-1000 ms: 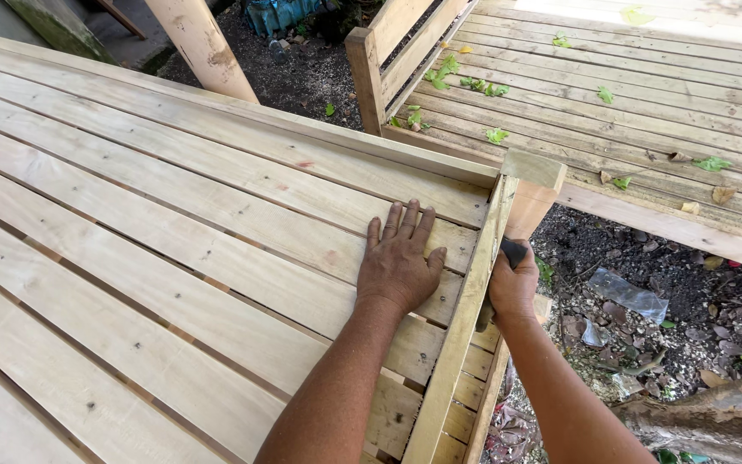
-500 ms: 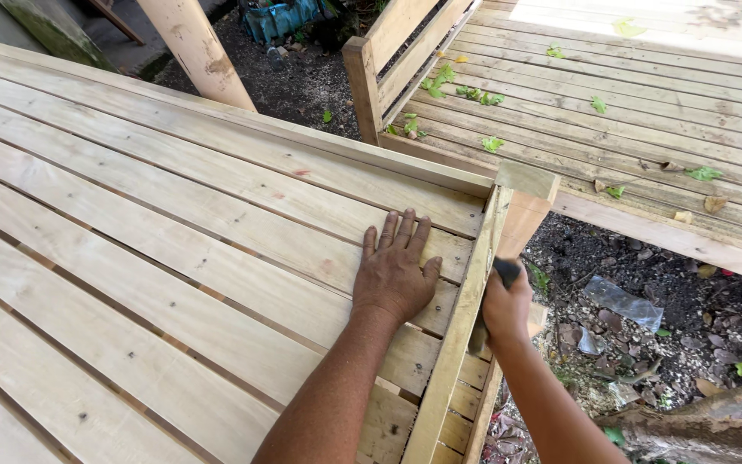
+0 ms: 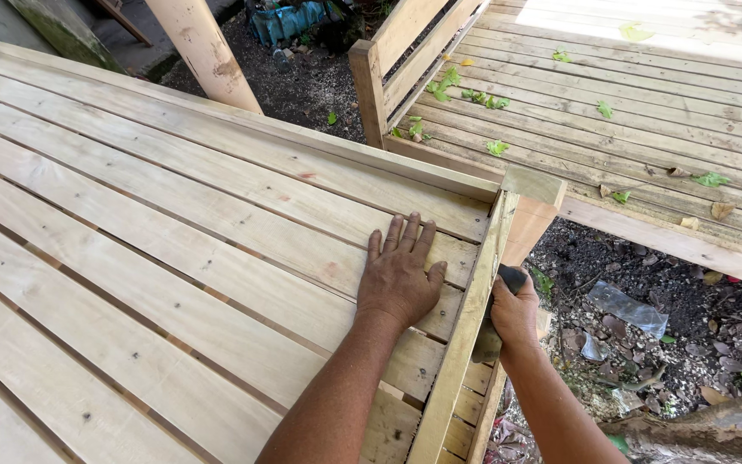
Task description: The person sands a slatted wooden furniture panel, rubbing a sanding block by hand along the frame edges and rail, steadying the panel with the other hand. They work their way around the frame, sanding different sides and edges of the wooden structure.
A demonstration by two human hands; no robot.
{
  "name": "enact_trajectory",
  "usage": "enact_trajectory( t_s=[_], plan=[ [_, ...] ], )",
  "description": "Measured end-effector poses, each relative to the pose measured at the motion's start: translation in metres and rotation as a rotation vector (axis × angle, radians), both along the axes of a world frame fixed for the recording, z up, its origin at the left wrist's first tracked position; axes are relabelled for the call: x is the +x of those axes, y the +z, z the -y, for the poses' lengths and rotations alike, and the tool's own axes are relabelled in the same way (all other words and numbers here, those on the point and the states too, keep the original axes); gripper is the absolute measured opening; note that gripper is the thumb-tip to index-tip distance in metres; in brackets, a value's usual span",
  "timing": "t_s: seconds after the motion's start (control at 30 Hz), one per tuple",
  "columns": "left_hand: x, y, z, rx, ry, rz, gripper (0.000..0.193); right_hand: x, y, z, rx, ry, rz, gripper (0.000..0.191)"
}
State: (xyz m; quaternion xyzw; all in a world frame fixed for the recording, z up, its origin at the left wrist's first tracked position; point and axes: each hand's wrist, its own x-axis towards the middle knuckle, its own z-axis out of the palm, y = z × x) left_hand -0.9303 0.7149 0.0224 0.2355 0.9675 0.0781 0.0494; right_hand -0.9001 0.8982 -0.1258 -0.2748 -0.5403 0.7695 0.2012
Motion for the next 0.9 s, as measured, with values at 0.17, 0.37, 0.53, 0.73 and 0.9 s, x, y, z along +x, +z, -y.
enact_trajectory(
  t_s=[0.17, 0.37, 0.53, 0.73, 0.9],
  plan=[
    [0.001, 0.0, -0.001, 0.016, -0.002, 0.004, 0.068, -0.001, 0.015, 0.0, -0.073, -0.023, 0.122, 0.013],
    [-0.001, 0.0, 0.002, 0.035, -0.005, -0.018, 0.068, 0.002, 0.022, 0.006, -0.119, -0.033, 0.034, 0.013],
    [0.001, -0.001, 0.001, 0.046, -0.005, -0.006, 0.068, -0.006, 0.031, 0.01, -0.088, -0.109, 0.044, 0.015],
    [0.0, -0.003, 0.001, 0.053, 0.0, -0.017, 0.068, -0.008, 0.043, 0.023, -0.45, -0.155, -0.063, 0.025],
    [-0.002, -0.004, 0.001, 0.056, 0.002, -0.011, 0.068, -0.009, 0.048, 0.028, -0.414, -0.075, 0.169, 0.043]
  ],
)
